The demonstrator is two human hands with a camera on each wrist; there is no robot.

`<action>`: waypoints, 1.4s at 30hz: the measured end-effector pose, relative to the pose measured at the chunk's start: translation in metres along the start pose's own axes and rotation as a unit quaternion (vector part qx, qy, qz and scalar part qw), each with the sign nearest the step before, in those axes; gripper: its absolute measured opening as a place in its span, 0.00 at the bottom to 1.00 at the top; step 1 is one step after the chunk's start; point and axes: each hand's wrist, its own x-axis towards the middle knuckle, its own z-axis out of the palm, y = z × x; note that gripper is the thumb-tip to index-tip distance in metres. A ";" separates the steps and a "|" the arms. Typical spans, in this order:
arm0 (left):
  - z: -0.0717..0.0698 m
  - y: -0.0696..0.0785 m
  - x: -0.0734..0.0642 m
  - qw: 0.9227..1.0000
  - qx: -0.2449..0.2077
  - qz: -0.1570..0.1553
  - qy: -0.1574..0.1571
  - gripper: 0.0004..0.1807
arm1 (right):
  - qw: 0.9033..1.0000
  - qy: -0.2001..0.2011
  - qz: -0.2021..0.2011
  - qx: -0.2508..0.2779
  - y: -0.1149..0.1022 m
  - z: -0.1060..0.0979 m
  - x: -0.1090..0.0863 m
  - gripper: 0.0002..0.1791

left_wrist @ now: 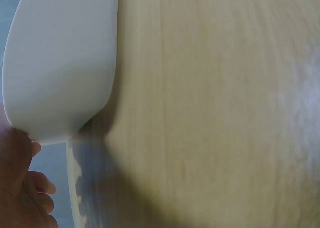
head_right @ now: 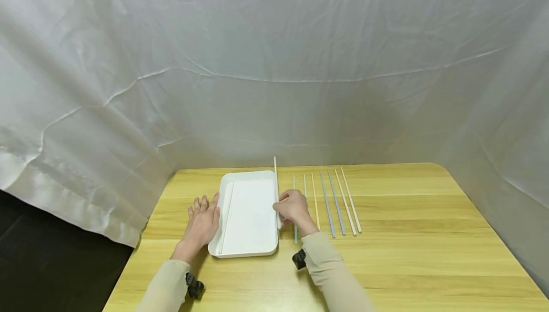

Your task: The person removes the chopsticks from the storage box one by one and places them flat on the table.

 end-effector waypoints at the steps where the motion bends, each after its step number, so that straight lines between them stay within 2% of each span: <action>1: 0.000 0.000 0.000 1.000 0.001 0.001 0.000 0.30 | 1.000 0.002 0.001 0.002 0.001 -0.004 0.001 0.18; 12: 0.000 0.000 0.001 1.000 0.003 0.001 0.000 0.30 | 1.000 0.022 0.015 0.008 0.021 -0.047 0.008 0.17; 24: 0.000 0.001 0.001 1.000 0.000 0.001 -0.003 0.30 | 0.999 0.032 0.028 -0.009 0.045 -0.096 0.000 0.19; 35: 0.000 0.000 0.001 1.000 -0.007 0.000 -0.001 0.30 | 0.997 0.056 0.046 -0.028 0.061 -0.131 -0.003 0.22; 39: 0.000 0.000 0.001 1.000 -0.008 -0.002 -0.001 0.30 | 0.997 0.064 0.046 -0.017 0.068 -0.143 -0.003 0.21; 42: 0.000 -0.001 0.001 1.000 -0.007 -0.001 -0.002 0.30 | 0.997 0.066 0.041 -0.029 0.073 -0.151 -0.002 0.21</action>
